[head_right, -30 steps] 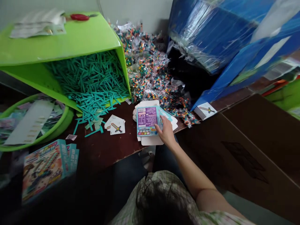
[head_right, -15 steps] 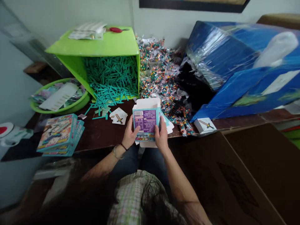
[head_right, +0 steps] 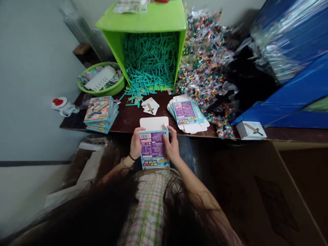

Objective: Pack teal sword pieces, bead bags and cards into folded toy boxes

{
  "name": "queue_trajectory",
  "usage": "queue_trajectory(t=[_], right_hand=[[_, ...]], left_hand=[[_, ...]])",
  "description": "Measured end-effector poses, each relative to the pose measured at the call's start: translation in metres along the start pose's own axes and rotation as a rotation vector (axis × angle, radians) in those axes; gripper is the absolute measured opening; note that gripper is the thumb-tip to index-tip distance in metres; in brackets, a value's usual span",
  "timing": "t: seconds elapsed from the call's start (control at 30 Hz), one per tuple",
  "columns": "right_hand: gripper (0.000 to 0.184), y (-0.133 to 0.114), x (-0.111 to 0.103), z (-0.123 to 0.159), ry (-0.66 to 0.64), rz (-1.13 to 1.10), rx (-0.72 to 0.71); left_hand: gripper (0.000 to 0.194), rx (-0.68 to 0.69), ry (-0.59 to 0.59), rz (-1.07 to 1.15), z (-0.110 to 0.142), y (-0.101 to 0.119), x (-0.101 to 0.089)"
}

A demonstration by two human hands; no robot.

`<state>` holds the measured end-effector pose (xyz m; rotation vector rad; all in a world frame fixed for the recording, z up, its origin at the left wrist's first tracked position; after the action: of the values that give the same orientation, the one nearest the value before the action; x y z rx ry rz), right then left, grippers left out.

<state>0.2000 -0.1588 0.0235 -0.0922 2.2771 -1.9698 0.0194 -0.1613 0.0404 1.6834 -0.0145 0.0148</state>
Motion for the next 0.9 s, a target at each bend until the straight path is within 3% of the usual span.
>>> queue_trajectory(t=[0.1, 0.17, 0.27, 0.37, 0.47, 0.57, 0.63, 0.77, 0.9], right_hand=[[0.026, -0.015, 0.007, -0.009, -0.020, -0.062, -0.059], [0.024, -0.021, 0.011, -0.006, -0.017, -0.017, -0.112], [0.036, -0.026, 0.009, -0.003, -0.038, 0.078, -0.141], [0.027, -0.035, -0.007, -0.017, -0.065, 0.233, -0.157], [0.034, -0.049, -0.026, -0.045, -0.244, 0.436, -0.144], [0.029, -0.061, -0.032, -0.063, -0.526, 0.580, -0.158], [0.035, -0.063, -0.029, -0.062, -0.618, 0.579, -0.195], [0.051, -0.058, -0.024, -0.049, -0.601, 0.309, -0.047], [0.050, -0.053, -0.030, -0.051, -0.666, 0.115, 0.157]], left_hand=[[0.051, 0.009, 0.121, 0.061, -0.003, 0.010, -0.005], [0.037, 0.009, 0.126, 0.196, -0.008, 0.015, -0.011], [0.065, -0.224, -0.097, 0.490, -0.015, 0.015, -0.015], [0.049, -0.610, -0.309, 0.626, -0.018, 0.009, -0.012], [0.028, -0.812, -0.426, 0.674, -0.021, 0.007, -0.003], [0.027, -0.763, -0.468, 0.707, -0.025, 0.010, 0.007], [0.032, -0.648, -0.457, 0.713, -0.026, 0.011, 0.011], [0.039, -0.525, -0.397, 0.681, -0.022, 0.006, 0.013], [0.031, -0.622, -0.288, 0.671, -0.016, -0.003, 0.020]])
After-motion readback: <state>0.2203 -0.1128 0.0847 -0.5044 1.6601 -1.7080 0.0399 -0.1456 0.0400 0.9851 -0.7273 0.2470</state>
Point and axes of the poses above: each hand's wrist, its own z-axis away from the middle knuckle, its own x-axis out of the palm, y = z × x, the point moved 2 cm from there along -z, towards the middle knuckle, and after that the axes turned 12 degrees about -y, right-handed, at the moved point
